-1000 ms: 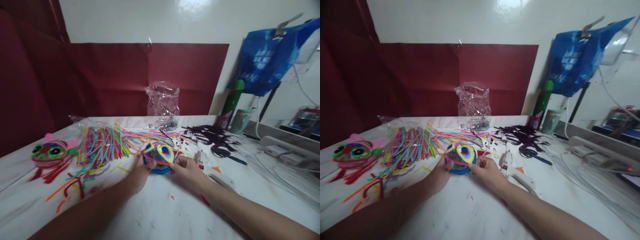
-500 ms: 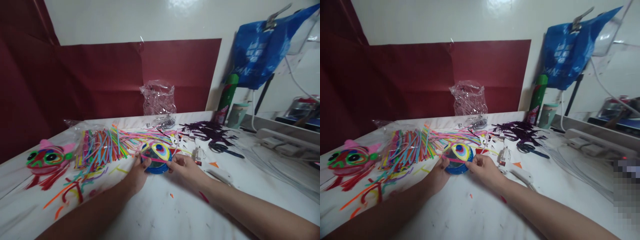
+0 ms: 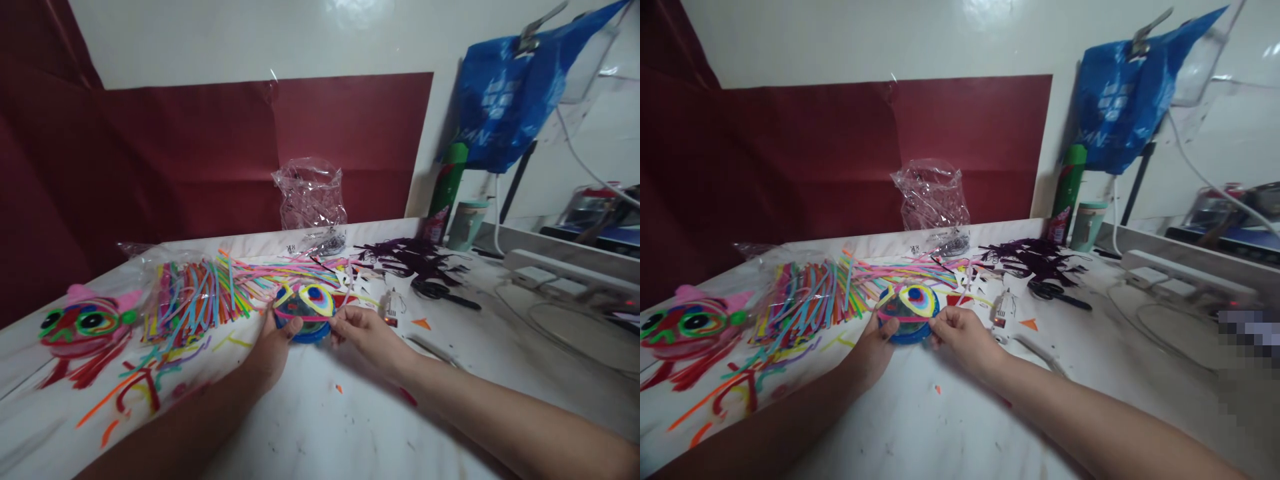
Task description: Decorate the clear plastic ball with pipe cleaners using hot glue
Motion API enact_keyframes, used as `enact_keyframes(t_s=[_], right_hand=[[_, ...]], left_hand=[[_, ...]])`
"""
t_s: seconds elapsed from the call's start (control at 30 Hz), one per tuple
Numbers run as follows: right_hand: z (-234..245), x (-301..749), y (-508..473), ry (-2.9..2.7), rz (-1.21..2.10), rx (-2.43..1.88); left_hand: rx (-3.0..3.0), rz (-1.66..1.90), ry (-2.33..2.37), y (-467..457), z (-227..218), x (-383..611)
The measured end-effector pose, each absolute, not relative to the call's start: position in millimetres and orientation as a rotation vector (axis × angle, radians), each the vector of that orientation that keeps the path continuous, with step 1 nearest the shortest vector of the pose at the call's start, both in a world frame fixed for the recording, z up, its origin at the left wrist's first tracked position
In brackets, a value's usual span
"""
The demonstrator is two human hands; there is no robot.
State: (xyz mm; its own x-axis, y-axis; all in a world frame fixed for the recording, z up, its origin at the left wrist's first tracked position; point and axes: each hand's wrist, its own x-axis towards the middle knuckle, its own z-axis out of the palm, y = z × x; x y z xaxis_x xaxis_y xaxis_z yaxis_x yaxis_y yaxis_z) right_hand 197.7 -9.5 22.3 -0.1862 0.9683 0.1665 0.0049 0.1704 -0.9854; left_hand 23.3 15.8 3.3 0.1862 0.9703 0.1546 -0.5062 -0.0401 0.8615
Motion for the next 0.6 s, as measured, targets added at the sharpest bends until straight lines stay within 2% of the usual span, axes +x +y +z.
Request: enact_keyframes(t_s=[0.47,0.6], right_hand=[[24,191,-15,-1.175,1.406,-1.026],[31,190,-19,-1.177,1.458,-1.009]], left_hand=[[1.332,1.568,0.932,6,12,26],[1.249,1.538,0.891,11,4,26]])
